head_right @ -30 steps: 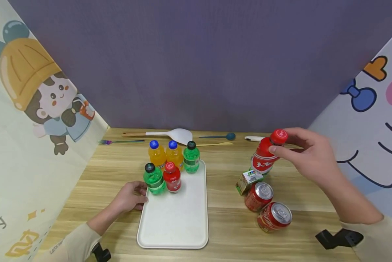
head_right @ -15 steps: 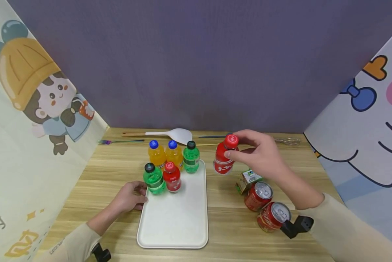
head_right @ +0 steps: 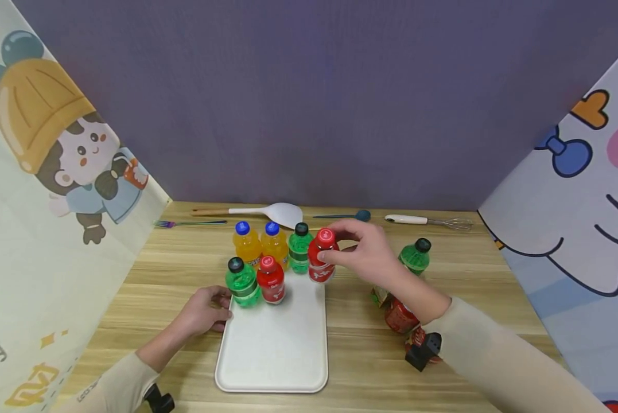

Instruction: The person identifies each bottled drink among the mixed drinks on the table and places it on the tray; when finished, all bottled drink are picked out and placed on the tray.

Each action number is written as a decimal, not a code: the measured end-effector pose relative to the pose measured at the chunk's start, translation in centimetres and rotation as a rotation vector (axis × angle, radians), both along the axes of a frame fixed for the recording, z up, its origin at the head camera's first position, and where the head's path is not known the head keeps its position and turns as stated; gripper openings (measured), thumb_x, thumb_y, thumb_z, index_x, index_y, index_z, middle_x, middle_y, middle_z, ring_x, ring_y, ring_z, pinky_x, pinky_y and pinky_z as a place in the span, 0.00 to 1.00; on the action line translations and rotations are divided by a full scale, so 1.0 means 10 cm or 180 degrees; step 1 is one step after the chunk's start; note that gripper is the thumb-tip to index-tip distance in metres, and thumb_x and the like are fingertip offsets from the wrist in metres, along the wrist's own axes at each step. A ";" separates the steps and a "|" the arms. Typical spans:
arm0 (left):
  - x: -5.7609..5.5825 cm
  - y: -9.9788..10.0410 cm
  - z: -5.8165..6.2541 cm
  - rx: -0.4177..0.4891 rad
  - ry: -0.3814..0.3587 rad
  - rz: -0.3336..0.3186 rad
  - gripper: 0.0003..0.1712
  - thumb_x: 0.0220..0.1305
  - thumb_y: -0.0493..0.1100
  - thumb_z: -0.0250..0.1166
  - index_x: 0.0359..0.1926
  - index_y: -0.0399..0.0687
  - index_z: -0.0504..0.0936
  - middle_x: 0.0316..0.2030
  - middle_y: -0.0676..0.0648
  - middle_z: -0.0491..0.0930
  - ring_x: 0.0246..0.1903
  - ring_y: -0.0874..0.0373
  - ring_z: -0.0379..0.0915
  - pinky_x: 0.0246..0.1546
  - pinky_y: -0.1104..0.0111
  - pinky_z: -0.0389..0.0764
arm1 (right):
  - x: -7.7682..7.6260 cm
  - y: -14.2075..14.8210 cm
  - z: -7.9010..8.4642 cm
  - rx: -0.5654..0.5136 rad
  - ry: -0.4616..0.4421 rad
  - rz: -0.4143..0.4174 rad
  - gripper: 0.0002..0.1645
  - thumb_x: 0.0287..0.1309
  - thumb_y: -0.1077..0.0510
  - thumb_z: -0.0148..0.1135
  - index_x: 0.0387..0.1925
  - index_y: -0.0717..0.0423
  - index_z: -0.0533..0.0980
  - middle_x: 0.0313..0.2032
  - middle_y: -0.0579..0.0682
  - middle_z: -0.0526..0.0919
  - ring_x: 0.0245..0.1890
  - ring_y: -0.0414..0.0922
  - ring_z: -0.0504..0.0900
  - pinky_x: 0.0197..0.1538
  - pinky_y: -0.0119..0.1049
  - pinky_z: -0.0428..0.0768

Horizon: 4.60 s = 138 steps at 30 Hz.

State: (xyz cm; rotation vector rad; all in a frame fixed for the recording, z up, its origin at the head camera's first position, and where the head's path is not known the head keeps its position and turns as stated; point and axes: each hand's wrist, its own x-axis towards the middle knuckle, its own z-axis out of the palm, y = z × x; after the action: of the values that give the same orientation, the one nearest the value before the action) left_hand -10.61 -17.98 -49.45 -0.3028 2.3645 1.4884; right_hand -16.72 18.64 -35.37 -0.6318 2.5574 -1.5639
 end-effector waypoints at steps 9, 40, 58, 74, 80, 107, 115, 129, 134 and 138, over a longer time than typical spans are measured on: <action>0.02 -0.01 0.00 0.0051 -0.0005 0.0021 0.31 0.54 0.23 0.68 0.61 0.28 0.75 0.42 0.37 0.78 0.32 0.51 0.80 0.28 0.61 0.91 | -0.06 -0.18 -0.27 0.0131 -0.0150 0.0038 0.25 0.52 0.52 0.80 0.52 0.51 0.83 0.51 0.50 0.86 0.53 0.51 0.85 0.51 0.42 0.90; 0.02 0.00 -0.01 0.0013 0.0035 -0.0024 0.29 0.54 0.24 0.68 0.59 0.28 0.75 0.41 0.38 0.78 0.31 0.51 0.80 0.28 0.61 0.91 | -0.02 -0.47 -0.71 0.0222 -0.0203 0.0124 0.21 0.50 0.59 0.80 0.46 0.53 0.82 0.42 0.46 0.86 0.46 0.47 0.85 0.57 0.52 0.88; 0.01 -0.01 -0.01 0.0050 0.0034 0.0012 0.29 0.54 0.24 0.68 0.59 0.29 0.75 0.42 0.37 0.77 0.32 0.51 0.80 0.28 0.60 0.91 | -0.07 -0.43 -0.58 0.0485 -0.0384 0.0534 0.24 0.55 0.55 0.78 0.53 0.53 0.80 0.49 0.47 0.85 0.52 0.50 0.84 0.56 0.47 0.88; 0.01 -0.02 -0.02 0.0120 0.0053 0.0001 0.30 0.52 0.23 0.69 0.59 0.28 0.75 0.41 0.37 0.77 0.31 0.50 0.80 0.27 0.59 0.91 | -0.09 0.16 -0.03 0.0499 -0.0226 0.0613 0.33 0.58 0.51 0.76 0.63 0.50 0.76 0.60 0.51 0.81 0.61 0.52 0.80 0.63 0.55 0.83; 0.00 -0.02 -0.02 0.0142 0.0052 -0.0027 0.29 0.54 0.24 0.68 0.60 0.28 0.74 0.40 0.38 0.76 0.31 0.51 0.79 0.26 0.59 0.91 | -0.06 0.60 0.15 0.0642 0.0156 0.0299 0.30 0.60 0.53 0.75 0.63 0.50 0.77 0.57 0.49 0.83 0.57 0.49 0.82 0.54 0.41 0.87; 0.05 0.00 0.01 0.0112 0.0062 0.0017 0.29 0.54 0.23 0.68 0.59 0.27 0.74 0.40 0.38 0.76 0.31 0.51 0.79 0.26 0.59 0.90 | 0.04 1.82 -0.34 0.0873 -0.0085 -0.0753 0.41 0.66 0.50 0.70 0.72 0.60 0.63 0.64 0.62 0.72 0.53 0.30 0.75 0.44 0.21 0.82; 0.05 0.01 -0.01 0.0094 0.0040 -0.0006 0.29 0.55 0.23 0.67 0.59 0.28 0.74 0.40 0.38 0.76 0.32 0.51 0.79 0.28 0.60 0.91 | -0.03 1.78 -0.49 0.0885 -0.0234 -0.0676 0.44 0.64 0.48 0.71 0.71 0.66 0.63 0.66 0.69 0.70 0.62 0.70 0.74 0.46 0.23 0.82; 0.05 0.01 0.02 0.0026 0.0094 -0.0020 0.29 0.55 0.23 0.68 0.59 0.28 0.74 0.41 0.37 0.76 0.32 0.51 0.79 0.27 0.60 0.91 | -0.10 1.73 -0.61 0.0962 -0.0387 -0.0789 0.47 0.64 0.43 0.70 0.71 0.67 0.63 0.62 0.71 0.74 0.62 0.72 0.74 0.55 0.51 0.87; 0.06 0.01 0.03 0.0015 0.0106 -0.0025 0.29 0.55 0.24 0.68 0.59 0.28 0.74 0.40 0.37 0.76 0.32 0.51 0.79 0.27 0.60 0.91 | -0.13 1.73 -0.68 0.1015 -0.0383 -0.0833 0.48 0.65 0.42 0.69 0.72 0.70 0.62 0.62 0.73 0.74 0.61 0.72 0.75 0.54 0.52 0.87; 0.07 0.01 0.02 -0.0002 0.0094 -0.0029 0.29 0.55 0.24 0.68 0.59 0.28 0.74 0.41 0.37 0.76 0.32 0.51 0.79 0.27 0.61 0.91 | -0.13 1.73 -0.72 0.1048 -0.0392 -0.0872 0.48 0.66 0.41 0.67 0.72 0.70 0.63 0.64 0.73 0.73 0.61 0.72 0.76 0.53 0.51 0.88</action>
State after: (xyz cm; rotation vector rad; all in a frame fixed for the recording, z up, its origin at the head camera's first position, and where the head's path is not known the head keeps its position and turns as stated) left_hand -9.96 -17.83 -49.21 -0.2716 2.3862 1.4982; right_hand -18.01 35.92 -42.60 -0.1524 2.8036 -1.1523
